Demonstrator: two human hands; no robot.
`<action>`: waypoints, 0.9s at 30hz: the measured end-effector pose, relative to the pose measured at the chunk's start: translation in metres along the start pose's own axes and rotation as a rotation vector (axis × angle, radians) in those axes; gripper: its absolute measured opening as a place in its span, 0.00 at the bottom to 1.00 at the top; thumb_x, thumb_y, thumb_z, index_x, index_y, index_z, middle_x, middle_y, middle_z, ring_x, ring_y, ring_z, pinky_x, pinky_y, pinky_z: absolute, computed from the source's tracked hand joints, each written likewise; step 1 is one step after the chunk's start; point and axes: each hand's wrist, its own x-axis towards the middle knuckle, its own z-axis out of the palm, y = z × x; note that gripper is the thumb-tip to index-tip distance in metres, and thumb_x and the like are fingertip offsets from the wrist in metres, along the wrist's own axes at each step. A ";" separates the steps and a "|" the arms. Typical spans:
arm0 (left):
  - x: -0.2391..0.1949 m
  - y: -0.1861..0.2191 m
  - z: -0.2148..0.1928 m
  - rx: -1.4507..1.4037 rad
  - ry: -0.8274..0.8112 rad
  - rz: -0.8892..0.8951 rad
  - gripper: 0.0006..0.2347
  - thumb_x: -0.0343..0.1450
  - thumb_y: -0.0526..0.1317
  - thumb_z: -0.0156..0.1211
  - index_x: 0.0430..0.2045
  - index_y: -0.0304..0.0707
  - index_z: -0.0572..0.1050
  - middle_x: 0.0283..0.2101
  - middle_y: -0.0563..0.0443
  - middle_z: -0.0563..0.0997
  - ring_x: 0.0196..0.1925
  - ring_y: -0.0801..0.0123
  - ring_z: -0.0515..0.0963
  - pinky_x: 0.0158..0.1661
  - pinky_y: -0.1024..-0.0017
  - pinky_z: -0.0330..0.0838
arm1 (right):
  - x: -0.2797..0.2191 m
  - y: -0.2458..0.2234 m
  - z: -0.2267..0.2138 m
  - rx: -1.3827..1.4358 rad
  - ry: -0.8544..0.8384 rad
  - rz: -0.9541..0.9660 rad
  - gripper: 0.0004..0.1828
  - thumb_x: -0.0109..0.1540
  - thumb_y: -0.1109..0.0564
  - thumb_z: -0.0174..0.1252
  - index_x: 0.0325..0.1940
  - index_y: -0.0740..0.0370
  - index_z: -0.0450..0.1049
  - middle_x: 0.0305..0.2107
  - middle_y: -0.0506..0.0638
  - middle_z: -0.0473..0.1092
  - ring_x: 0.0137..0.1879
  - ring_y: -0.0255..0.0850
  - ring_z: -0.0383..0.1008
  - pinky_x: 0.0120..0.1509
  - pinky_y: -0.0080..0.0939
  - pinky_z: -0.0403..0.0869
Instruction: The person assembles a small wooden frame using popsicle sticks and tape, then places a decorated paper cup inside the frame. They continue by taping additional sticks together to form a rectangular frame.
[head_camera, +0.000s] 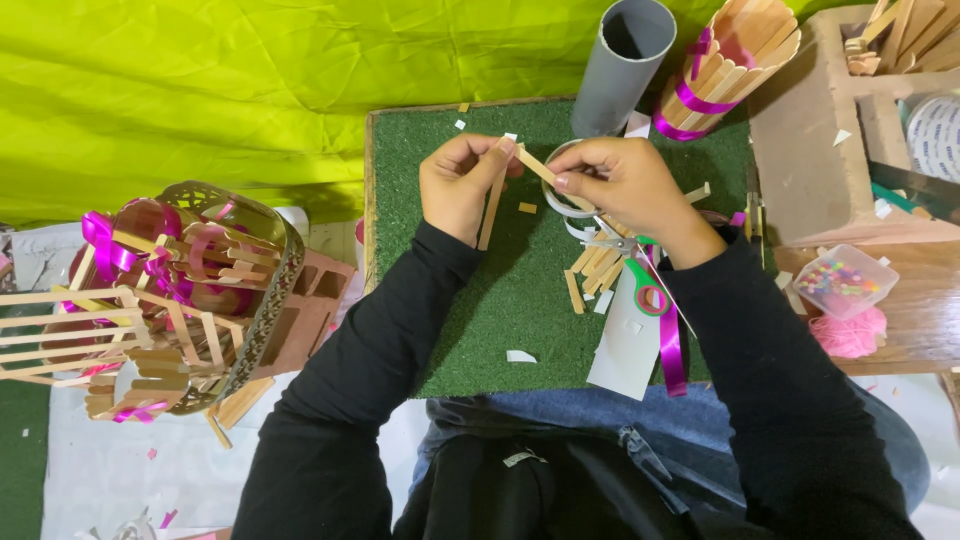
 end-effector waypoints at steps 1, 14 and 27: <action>0.000 0.000 0.000 0.003 -0.003 -0.007 0.01 0.67 0.32 0.69 0.27 0.34 0.83 0.24 0.45 0.84 0.29 0.68 0.87 0.28 0.82 0.76 | -0.001 0.000 0.001 0.014 -0.008 0.009 0.06 0.64 0.66 0.64 0.46 0.65 0.82 0.31 0.52 0.78 0.41 0.31 0.74 0.47 0.34 0.75; 0.001 -0.001 -0.003 0.026 -0.065 0.039 0.04 0.66 0.32 0.71 0.31 0.32 0.83 0.25 0.45 0.85 0.31 0.69 0.87 0.32 0.80 0.80 | -0.002 0.011 0.002 -0.090 0.047 0.026 0.06 0.61 0.65 0.66 0.42 0.60 0.83 0.24 0.46 0.76 0.35 0.27 0.71 0.41 0.30 0.72; -0.004 0.006 0.001 0.051 -0.077 0.119 0.03 0.66 0.30 0.70 0.30 0.33 0.84 0.23 0.50 0.84 0.31 0.81 0.82 0.34 0.83 0.76 | -0.002 0.009 0.004 -0.093 0.043 0.010 0.06 0.61 0.66 0.66 0.41 0.61 0.83 0.24 0.47 0.76 0.34 0.29 0.71 0.40 0.31 0.72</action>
